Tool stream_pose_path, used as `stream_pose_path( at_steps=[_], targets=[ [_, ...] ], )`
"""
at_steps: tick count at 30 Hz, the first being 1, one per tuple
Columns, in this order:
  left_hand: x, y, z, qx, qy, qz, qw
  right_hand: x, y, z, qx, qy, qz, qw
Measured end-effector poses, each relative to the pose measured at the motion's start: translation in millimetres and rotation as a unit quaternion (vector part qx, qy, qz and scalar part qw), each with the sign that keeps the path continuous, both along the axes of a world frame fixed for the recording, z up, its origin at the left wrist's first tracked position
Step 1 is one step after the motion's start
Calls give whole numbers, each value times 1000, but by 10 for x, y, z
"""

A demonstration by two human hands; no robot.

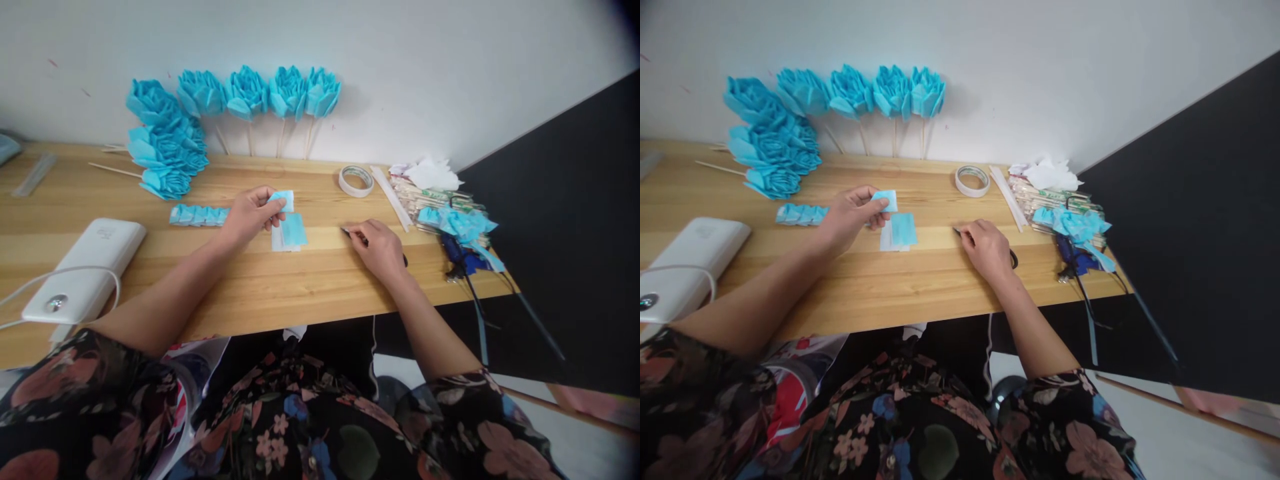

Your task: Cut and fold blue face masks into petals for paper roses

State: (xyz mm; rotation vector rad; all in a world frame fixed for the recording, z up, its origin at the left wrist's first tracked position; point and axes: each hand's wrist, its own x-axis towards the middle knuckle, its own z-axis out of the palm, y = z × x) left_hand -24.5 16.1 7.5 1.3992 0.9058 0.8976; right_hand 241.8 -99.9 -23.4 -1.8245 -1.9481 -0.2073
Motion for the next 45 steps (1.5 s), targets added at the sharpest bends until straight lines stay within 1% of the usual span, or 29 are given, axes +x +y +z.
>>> stream_pose_path(
  at_steps=[3, 8, 14, 17, 20, 23, 25, 27, 29, 34, 39, 45],
  targets=[
    [-5, 7, -17, 2, 6, -3, 1000, 6, 5, -33, 5, 21, -13, 1000],
    [-13, 1, -37, 0, 4, -10, 1000, 16, 29, -23, -20, 70, -25, 997],
    [-15, -17, -3, -2, 12, -12, 1000, 38, 28, 7, -51, 159, -56, 984],
    [-5, -21, 3, -3, 16, -15, 1000, 1, 3, 34, -25, 215, -60, 974],
    [8, -33, 3, -13, 13, -34, 999, -121, -15, 145, 37, 245, -38, 968],
    [16, -51, 16, -25, 8, -52, 998, -311, 36, 329, 91, 206, 43, 973],
    [16, -62, 38, -33, 6, -59, 998, -444, 125, 440, 117, 180, 100, 971],
    [11, -71, 67, -40, 5, -64, 997, -562, 245, 510, 141, 150, 137, 969],
    [4, -78, 94, -46, 0, -67, 997, -655, 373, 534, 159, 118, 156, 968],
    [-3, -69, 102, -63, -11, -78, 995, -775, 606, 457, 184, 58, 180, 964],
    [-2, -42, 56, -76, -17, -87, 993, -798, 656, 339, 218, 47, 202, 954],
    [0, -47, 61, -78, -12, -90, 993, -814, 635, 278, 185, 48, 188, 963]
  ],
)
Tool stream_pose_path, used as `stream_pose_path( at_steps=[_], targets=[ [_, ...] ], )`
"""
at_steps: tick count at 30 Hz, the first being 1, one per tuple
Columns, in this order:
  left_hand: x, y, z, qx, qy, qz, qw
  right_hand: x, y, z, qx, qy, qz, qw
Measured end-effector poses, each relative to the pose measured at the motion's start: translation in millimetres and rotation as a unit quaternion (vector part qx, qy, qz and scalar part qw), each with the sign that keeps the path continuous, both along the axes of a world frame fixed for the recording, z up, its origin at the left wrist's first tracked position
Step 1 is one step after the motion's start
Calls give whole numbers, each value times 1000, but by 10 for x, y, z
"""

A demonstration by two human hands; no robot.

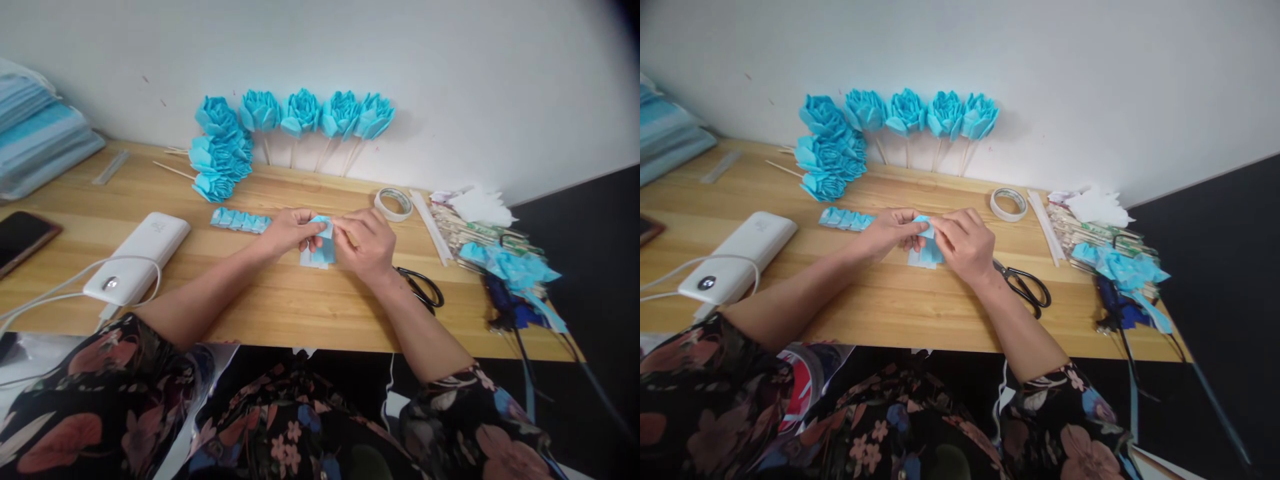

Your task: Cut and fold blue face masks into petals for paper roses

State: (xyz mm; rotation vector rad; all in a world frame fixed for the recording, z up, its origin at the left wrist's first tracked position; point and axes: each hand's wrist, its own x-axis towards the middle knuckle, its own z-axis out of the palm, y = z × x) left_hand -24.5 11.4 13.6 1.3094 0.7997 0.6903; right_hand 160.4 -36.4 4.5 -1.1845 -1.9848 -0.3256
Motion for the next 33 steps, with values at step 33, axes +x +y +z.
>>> stream_pose_path(
  at_steps=[33],
  targets=[
    [-35, 31, -22, -32, -43, -28, 998, 12, 23, -39, -4, -31, 15, 999]
  ],
)
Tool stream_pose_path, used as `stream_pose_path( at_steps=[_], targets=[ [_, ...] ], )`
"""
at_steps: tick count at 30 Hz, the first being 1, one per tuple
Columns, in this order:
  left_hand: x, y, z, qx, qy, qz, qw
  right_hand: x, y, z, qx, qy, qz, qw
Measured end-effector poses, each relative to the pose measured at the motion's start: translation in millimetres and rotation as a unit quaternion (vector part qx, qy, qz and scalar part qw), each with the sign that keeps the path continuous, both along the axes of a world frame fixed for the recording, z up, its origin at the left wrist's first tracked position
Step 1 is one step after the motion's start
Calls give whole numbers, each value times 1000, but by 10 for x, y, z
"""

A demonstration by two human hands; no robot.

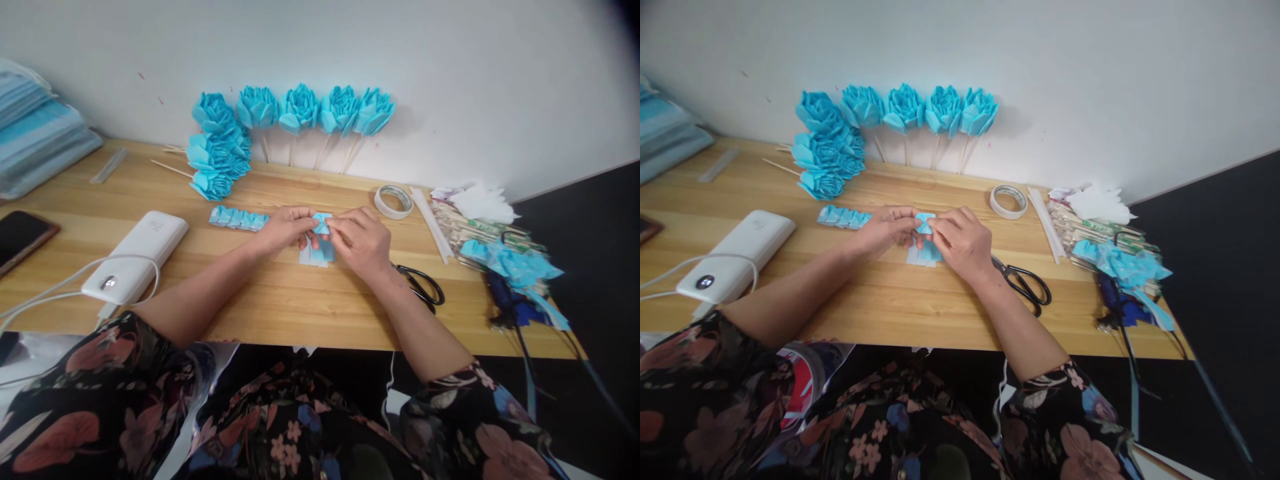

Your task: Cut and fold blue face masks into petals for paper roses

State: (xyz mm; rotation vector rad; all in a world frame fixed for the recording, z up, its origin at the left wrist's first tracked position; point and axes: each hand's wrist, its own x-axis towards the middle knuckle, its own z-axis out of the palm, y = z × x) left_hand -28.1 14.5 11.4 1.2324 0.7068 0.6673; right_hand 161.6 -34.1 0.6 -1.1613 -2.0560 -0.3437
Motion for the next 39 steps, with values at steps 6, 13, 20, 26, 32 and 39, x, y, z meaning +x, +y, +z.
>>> stream_pose_path(
  at_steps=[6, 13, 20, 26, 32, 39],
  targets=[
    [-7, 36, -19, -27, -18, 37, 999, -1, -51, 8, -1, -67, -10, 998],
    [1, 34, 45, 8, 61, 51, 997, 24, -57, 21, -95, 97, -3, 991],
    [4, -39, 112, 152, 154, 25, 976, 46, -12, -12, -298, 291, 70, 906],
    [6, -45, 81, 174, 126, 33, 976, -4, 1, -57, -338, 369, 96, 860],
    [59, -80, 32, 161, 75, 15, 984, -35, 1, -74, -340, 449, 102, 820],
    [52, -35, -12, 155, 70, 58, 984, -30, -12, -62, -357, 464, 107, 804]
  ],
)
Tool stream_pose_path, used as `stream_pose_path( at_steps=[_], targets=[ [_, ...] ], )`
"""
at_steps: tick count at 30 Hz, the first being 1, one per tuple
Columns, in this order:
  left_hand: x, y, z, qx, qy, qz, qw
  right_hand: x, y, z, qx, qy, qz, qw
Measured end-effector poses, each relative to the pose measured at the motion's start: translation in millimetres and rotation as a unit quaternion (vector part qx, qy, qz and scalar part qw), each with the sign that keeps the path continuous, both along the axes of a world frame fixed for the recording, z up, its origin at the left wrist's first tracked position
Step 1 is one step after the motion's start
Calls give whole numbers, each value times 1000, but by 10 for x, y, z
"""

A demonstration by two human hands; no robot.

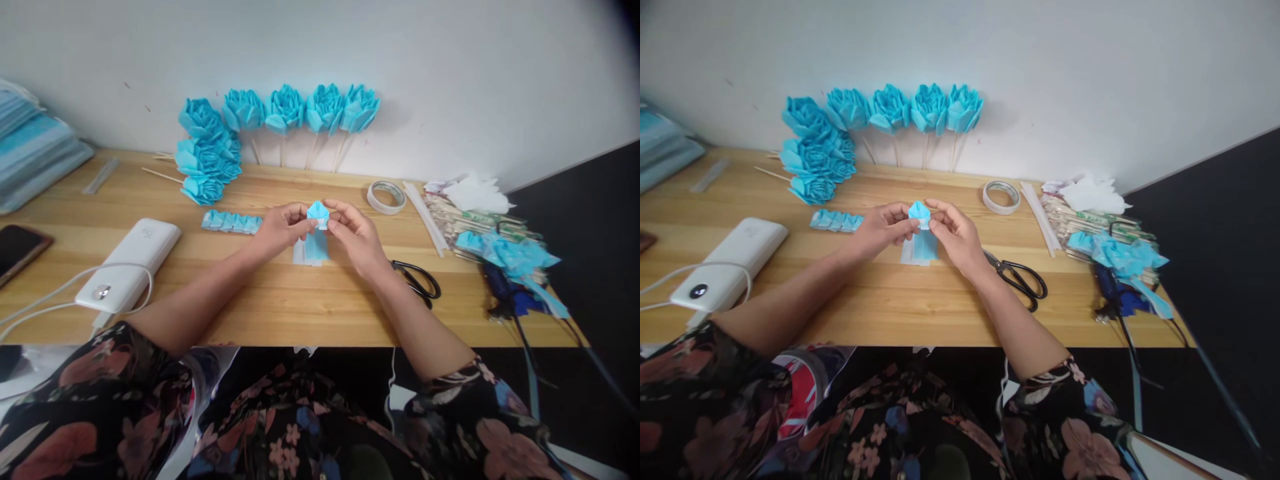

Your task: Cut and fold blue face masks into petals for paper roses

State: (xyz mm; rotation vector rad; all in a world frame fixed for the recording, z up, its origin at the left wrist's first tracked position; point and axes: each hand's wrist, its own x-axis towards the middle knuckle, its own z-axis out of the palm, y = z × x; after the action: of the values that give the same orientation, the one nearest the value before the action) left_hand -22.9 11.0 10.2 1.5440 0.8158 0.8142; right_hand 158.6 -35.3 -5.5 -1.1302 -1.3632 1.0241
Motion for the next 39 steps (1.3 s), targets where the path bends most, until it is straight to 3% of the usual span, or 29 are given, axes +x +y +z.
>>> stream_pose_path(
  at_steps=[7, 16, 22, 24, 26, 29, 31, 39],
  targets=[
    [-3, 6, -47, 20, 18, -32, 999, 17, 0, 48, 12, -19, -20, 1000],
    [-4, -15, 6, 28, 45, -22, 998, 15, 17, 19, 35, -51, -66, 996],
    [-31, 10, -8, 10, 42, 11, 999, 403, -21, 256, 76, -134, -128, 980],
    [-32, 17, -21, 9, 38, 11, 999, 596, -134, 334, 73, -229, -123, 963],
    [-29, 16, -23, 7, 34, 10, 999, 763, -284, 347, 64, -354, -112, 926],
    [-19, 4, -6, 0, 34, 12, 999, 916, -496, 240, 60, -500, -88, 859],
    [-14, -4, 6, -3, 34, 14, 999, 940, -588, 131, 59, -544, -82, 833],
    [-20, -4, -1, -2, 36, 6, 999, 809, -581, -110, 100, -544, -142, 821]
  ],
)
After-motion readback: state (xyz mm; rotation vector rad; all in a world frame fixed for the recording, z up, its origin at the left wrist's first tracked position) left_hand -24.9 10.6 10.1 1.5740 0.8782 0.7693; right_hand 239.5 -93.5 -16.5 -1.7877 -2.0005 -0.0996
